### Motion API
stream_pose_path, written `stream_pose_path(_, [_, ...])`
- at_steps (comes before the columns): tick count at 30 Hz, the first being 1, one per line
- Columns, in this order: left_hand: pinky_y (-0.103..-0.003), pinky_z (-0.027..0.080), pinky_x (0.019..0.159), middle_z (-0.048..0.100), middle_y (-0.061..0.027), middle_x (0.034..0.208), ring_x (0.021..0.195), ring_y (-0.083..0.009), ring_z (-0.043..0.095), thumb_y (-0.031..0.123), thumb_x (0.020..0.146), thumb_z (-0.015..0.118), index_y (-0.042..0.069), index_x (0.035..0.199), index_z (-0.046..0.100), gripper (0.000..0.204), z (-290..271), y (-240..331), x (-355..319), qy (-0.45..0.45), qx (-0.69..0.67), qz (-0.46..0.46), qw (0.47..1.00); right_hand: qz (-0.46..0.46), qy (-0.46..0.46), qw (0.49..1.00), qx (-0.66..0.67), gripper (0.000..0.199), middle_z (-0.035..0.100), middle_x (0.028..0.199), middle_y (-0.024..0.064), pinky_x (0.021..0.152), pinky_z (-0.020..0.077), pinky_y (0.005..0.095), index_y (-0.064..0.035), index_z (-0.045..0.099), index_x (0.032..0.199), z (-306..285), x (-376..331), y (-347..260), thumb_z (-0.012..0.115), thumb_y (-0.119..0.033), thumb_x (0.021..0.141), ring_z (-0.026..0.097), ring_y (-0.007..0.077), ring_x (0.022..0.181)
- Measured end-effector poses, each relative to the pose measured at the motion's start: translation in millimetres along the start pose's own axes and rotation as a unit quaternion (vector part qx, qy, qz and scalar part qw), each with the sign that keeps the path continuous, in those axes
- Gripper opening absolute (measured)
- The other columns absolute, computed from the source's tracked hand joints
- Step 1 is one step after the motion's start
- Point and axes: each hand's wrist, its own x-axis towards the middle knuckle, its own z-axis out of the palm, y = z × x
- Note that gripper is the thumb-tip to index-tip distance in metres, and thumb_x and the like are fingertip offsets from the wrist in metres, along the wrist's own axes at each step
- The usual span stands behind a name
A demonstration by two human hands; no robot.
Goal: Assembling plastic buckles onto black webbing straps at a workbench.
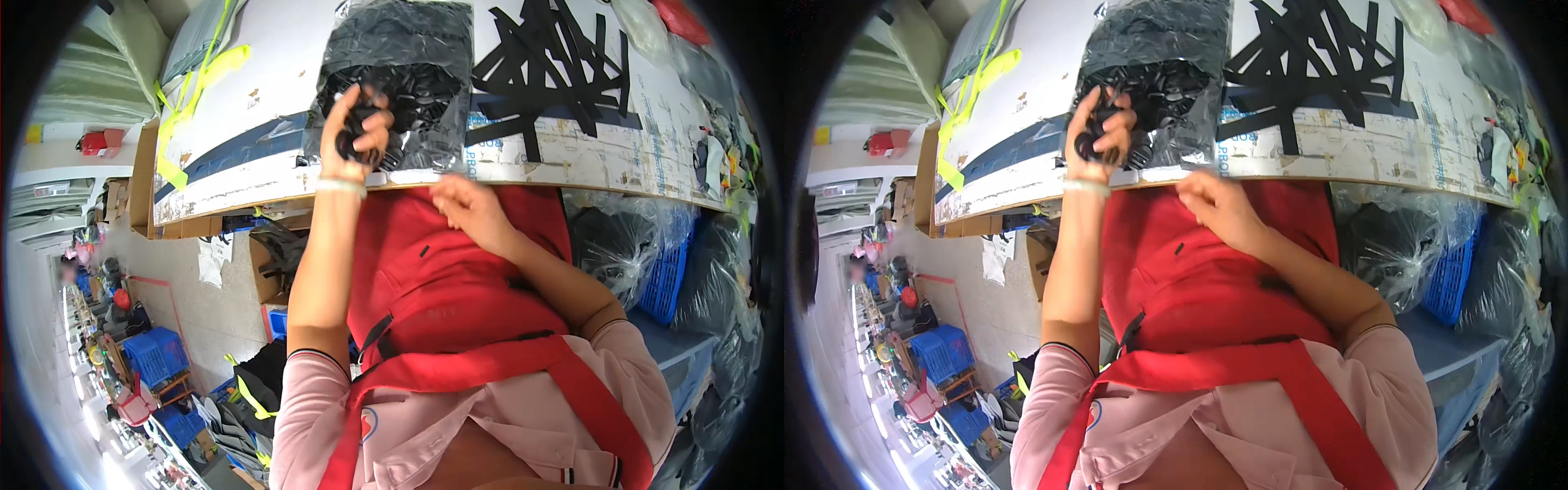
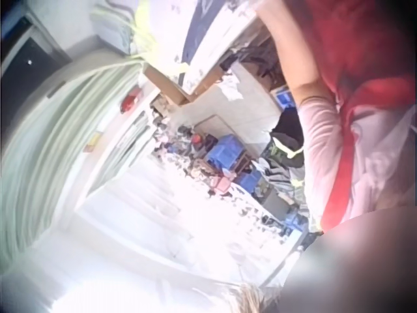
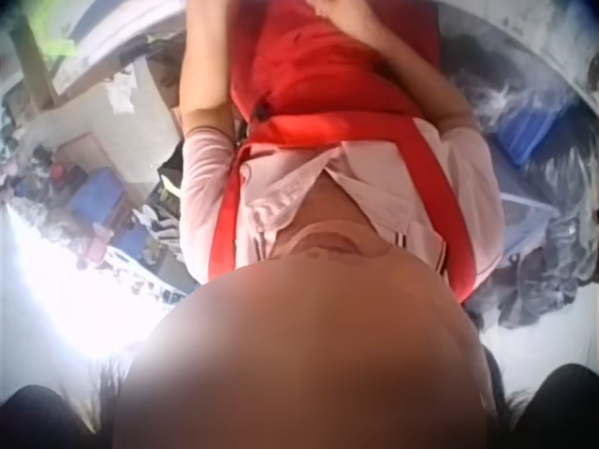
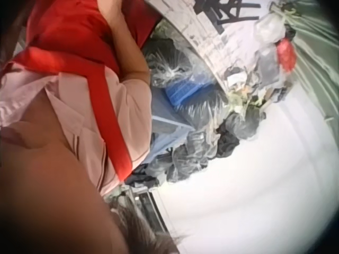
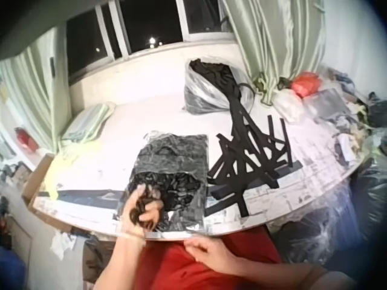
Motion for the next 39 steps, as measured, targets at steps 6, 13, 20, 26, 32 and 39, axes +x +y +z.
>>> stream_pose_path(6, [-0.021, 0.036, 0.029, 0.05, -0.013, 0.085, 0.057, -0.0158, 0.045, 0.027, 0.099, 0.044, -0.002, 0.093, 0.051, 0.031, -33.0, -86.7, -68.8, 0.057, -0.038, -0.109, 0.992, -0.337, 0.043, 0.915, -0.217, 0.027, 0.057, 0.095, 0.0086, 0.069, 0.0507, 0.0273, -0.0053, 0.062, 0.111, -2.9, 8.8, -42.7, 0.064, -0.002, 0.084, 0.062, 0.02, 0.079])
stream_pose_path(13, [-0.019, 0.036, 0.031, 0.052, -0.0114, 0.085, 0.055, -0.0144, 0.045, 0.025, 0.1, 0.04, 0.0, 0.1, 0.048, 0.027, -58.0, -104.0, -97.2, 0.112, 0.018, -0.064, 0.991, -0.267, -0.039, 0.928, -0.258, 0.017, 0.057, 0.093, 0.008, 0.074, 0.05, 0.0286, -0.004, 0.064, 0.099, 3.7, -0.2, -14.1, 0.067, -0.005, 0.082, 0.06, 0.0202, 0.083])
stream_pose_path(20, [-0.018, 0.033, 0.034, 0.053, -0.0073, 0.08, 0.053, -0.0103, 0.044, 0.025, 0.099, 0.043, 0.008, 0.1, 0.05, 0.018, -75.2, -119.7, -115.4, 0.143, 0.103, -0.051, 0.983, -0.19, -0.133, 0.922, -0.312, 0.016, 0.057, 0.089, 0.0075, 0.068, 0.0477, 0.0311, -0.0029, 0.063, 0.096, 2.4, -10.2, -13.9, 0.067, -0.007, 0.082, 0.059, 0.0214, 0.077])
stream_pose_path(26, [-0.019, 0.035, 0.034, 0.053, -0.01, 0.08, 0.055, -0.0135, 0.045, 0.027, 0.099, 0.042, 0.005, 0.106, 0.053, 0.025, -82.5, -126.9, -120.8, 0.071, 0.011, -0.084, 0.994, -0.209, -0.076, 0.92, -0.322, 0.009, 0.056, 0.087, 0.0063, 0.069, 0.0464, 0.0308, -0.0036, 0.063, 0.092, 5.2, -17.8, -11.7, 0.064, -0.01, 0.085, 0.058, 0.0193, 0.077])
stream_pose_path(32, [-0.029, 0.049, 0.048, 0.061, -0.016, 0.093, 0.067, -0.0232, 0.055, 0.025, 0.098, 0.045, 0.003, 0.107, 0.059, 0.028, -94.9, -122.9, -124.2, 0.109, -0.114, -0.035, 0.987, -0.129, -0.156, 0.966, -0.161, 0.006, 0.054, 0.086, 0.0043, 0.072, 0.0434, 0.0273, -0.0023, 0.06, 0.086, 24.1, -41.0, -24.8, 0.059, -0.008, 0.089, 0.053, 0.0122, 0.079])
stream_pose_path(39, [-0.046, 0.051, 0.088, 0.065, -0.015, 0.105, 0.099, -0.0306, 0.062, 0.028, 0.097, 0.048, 0.006, 0.11, 0.061, 0.028, -101.5, -141.2, -129.8, 0.152, -0.02, -0.04, 0.987, -0.153, -0.189, 0.94, -0.24, 0.01, 0.063, 0.085, 0.0129, 0.07, 0.047, 0.0365, -0.0033, 0.058, 0.085, 36.5, -48.7, -7.5, 0.06, -0.013, 0.086, 0.061, 0.0269, 0.08])
